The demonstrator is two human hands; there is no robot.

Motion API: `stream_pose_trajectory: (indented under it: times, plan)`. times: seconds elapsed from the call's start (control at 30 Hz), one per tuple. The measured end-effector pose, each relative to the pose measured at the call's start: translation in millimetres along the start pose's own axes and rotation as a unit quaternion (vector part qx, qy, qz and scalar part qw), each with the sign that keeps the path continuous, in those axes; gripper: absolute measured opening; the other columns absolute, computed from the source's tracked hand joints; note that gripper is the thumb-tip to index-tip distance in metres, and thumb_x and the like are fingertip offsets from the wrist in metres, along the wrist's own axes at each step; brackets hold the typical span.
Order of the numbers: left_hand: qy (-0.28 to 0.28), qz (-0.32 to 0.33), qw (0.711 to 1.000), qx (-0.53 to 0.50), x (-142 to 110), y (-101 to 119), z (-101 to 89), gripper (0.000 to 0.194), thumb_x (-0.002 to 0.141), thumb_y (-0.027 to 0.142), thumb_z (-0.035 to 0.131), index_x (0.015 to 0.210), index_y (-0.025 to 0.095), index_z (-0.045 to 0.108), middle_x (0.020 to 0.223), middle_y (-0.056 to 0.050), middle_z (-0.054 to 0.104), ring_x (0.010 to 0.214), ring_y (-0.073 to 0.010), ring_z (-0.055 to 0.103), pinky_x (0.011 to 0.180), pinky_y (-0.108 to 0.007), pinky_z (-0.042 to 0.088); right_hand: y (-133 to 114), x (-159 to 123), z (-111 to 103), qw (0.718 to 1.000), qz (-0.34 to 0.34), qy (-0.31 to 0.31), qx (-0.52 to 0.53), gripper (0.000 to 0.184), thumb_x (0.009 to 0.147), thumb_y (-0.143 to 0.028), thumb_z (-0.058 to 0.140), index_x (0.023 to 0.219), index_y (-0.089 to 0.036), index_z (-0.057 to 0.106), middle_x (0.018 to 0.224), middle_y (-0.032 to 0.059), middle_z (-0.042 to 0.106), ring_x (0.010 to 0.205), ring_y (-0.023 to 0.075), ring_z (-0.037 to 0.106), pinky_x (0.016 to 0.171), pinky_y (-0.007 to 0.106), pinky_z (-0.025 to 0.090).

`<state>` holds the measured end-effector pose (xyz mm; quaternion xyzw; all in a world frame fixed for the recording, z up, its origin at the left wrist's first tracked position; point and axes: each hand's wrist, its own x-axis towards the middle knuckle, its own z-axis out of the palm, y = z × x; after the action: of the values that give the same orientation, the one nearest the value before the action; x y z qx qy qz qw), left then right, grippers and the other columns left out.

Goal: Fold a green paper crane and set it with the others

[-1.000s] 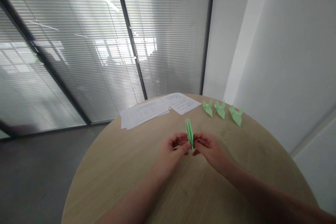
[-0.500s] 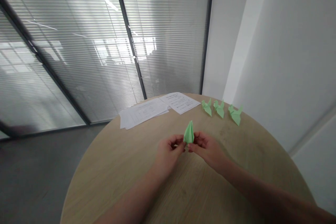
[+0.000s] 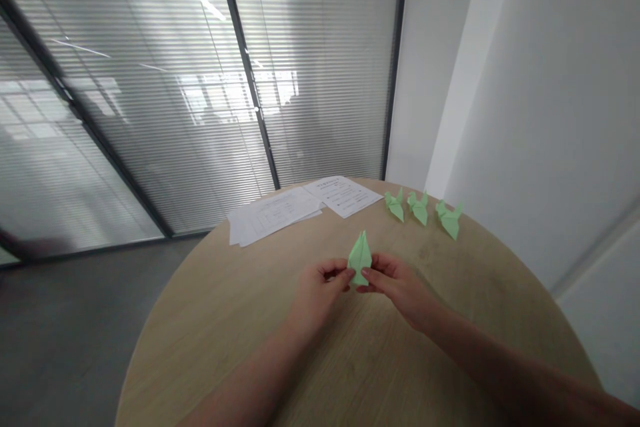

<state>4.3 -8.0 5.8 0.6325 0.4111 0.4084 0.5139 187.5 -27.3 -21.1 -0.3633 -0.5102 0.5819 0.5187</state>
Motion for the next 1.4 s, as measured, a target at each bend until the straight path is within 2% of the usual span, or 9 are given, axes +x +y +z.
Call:
stream_pose_trajectory:
  times: [0.33, 0.5, 0.63, 0.87, 0.97, 1.13, 1.23, 1.33, 1.4]
  plan:
    - [0.055, -0.008, 0.998, -0.019, 1, 2, 1.4, 0.018, 0.072, 0.031, 0.080, 0.076, 0.016, 0.070, 0.065, -0.001, 0.065, 0.061, -0.0135, 0.061, 0.062, -0.027, 0.050, 4, 2, -2, 1.000, -0.005, 0.007, -0.008, 0.038, 0.074, -0.049, 0.089, 0.092, -0.020, 0.072, 0.095, 0.0055, 0.076, 0.095, 0.0239, 0.071, 0.097, 0.043, 0.055]
    - [0.038, 0.017, 0.991, -0.128, 2, 2, 5.2, 0.044, 0.064, 0.037, 0.090, 0.087, 0.021, 0.056, 0.069, 0.005, 0.062, 0.059, -0.0114, 0.058, 0.057, -0.025, 0.052, 2, 3, 0, 1.000, 0.008, 0.029, -0.006, 0.039, 0.072, -0.045, 0.089, 0.093, -0.020, 0.067, 0.094, 0.0050, 0.074, 0.087, 0.0208, 0.070, 0.077, 0.034, 0.058]
    - [0.021, 0.031, 0.992, -0.117, -1, 3, 9.0, 0.047, 0.069, 0.036, 0.087, 0.096, 0.023, 0.051, 0.074, 0.004, 0.067, 0.061, -0.0122, 0.060, 0.059, -0.025, 0.054, 1, 4, 0, 0.999, -0.006, 0.054, 0.004, 0.046, 0.071, -0.044, 0.089, 0.095, -0.022, 0.056, 0.089, 0.0024, 0.071, 0.080, 0.0190, 0.068, 0.068, 0.031, 0.057]
    - [0.086, 0.053, 0.994, -0.051, -3, 5, 8.3, 0.026, 0.075, 0.035, 0.076, 0.087, 0.020, 0.059, 0.065, 0.004, 0.061, 0.051, -0.0103, 0.051, 0.042, -0.020, 0.042, 0, 4, 5, 0.998, -0.052, 0.047, -0.008, 0.045, 0.072, -0.040, 0.086, 0.089, -0.025, 0.048, 0.078, -0.0027, 0.062, 0.073, 0.0166, 0.066, 0.068, 0.032, 0.059]
    - [0.106, 0.047, 0.991, -0.061, -3, 8, 7.9, 0.028, 0.073, 0.035, 0.077, 0.092, 0.019, 0.063, 0.072, 0.001, 0.067, 0.051, -0.0106, 0.052, 0.039, -0.019, 0.040, 0, 4, 7, 0.996, -0.072, 0.050, -0.028, 0.039, 0.073, -0.039, 0.082, 0.088, -0.025, 0.049, 0.079, -0.0017, 0.063, 0.071, 0.0173, 0.066, 0.064, 0.031, 0.057]
    - [0.115, 0.033, 0.992, -0.045, -6, 8, 7.5, 0.030, 0.073, 0.038, 0.080, 0.095, 0.017, 0.074, 0.073, -0.002, 0.072, 0.048, -0.0103, 0.051, 0.040, -0.020, 0.039, 0, 5, 7, 0.993, -0.092, 0.074, -0.027, 0.041, 0.074, -0.038, 0.080, 0.104, -0.029, 0.054, 0.093, 0.0019, 0.070, 0.073, 0.0198, 0.066, 0.059, 0.032, 0.054]
    - [0.107, 0.050, 0.992, -0.032, -8, 8, 7.3, 0.019, 0.075, 0.035, 0.076, 0.082, 0.018, 0.079, 0.087, -0.007, 0.078, 0.050, -0.0104, 0.052, 0.041, -0.022, 0.040, 2, 4, 4, 0.992, -0.090, 0.072, -0.049, 0.028, 0.076, -0.040, 0.077, 0.096, -0.028, 0.062, 0.085, 0.0010, 0.069, 0.068, 0.0191, 0.063, 0.061, 0.033, 0.052]
    - [0.071, 0.062, 0.994, -0.050, -9, 10, 7.0, 0.015, 0.075, 0.033, 0.073, 0.075, 0.019, 0.080, 0.110, -0.009, 0.079, 0.058, -0.0122, 0.058, 0.043, -0.023, 0.044, 2, 3, 1, 0.991, -0.090, 0.066, -0.071, 0.015, 0.079, -0.041, 0.073, 0.081, -0.027, 0.068, 0.087, 0.0021, 0.071, 0.076, 0.0215, 0.066, 0.068, 0.035, 0.053]
    - [0.048, 0.050, 0.995, -0.071, -9, 12, 6.7, 0.016, 0.076, 0.035, 0.073, 0.076, 0.020, 0.080, 0.105, -0.009, 0.079, 0.061, -0.0134, 0.060, 0.047, -0.024, 0.048, 1, 2, 0, 0.989, -0.090, 0.081, -0.086, 0.012, 0.078, -0.039, 0.072, 0.077, -0.027, 0.071, 0.095, 0.0032, 0.073, 0.084, 0.0237, 0.067, 0.070, 0.036, 0.054]
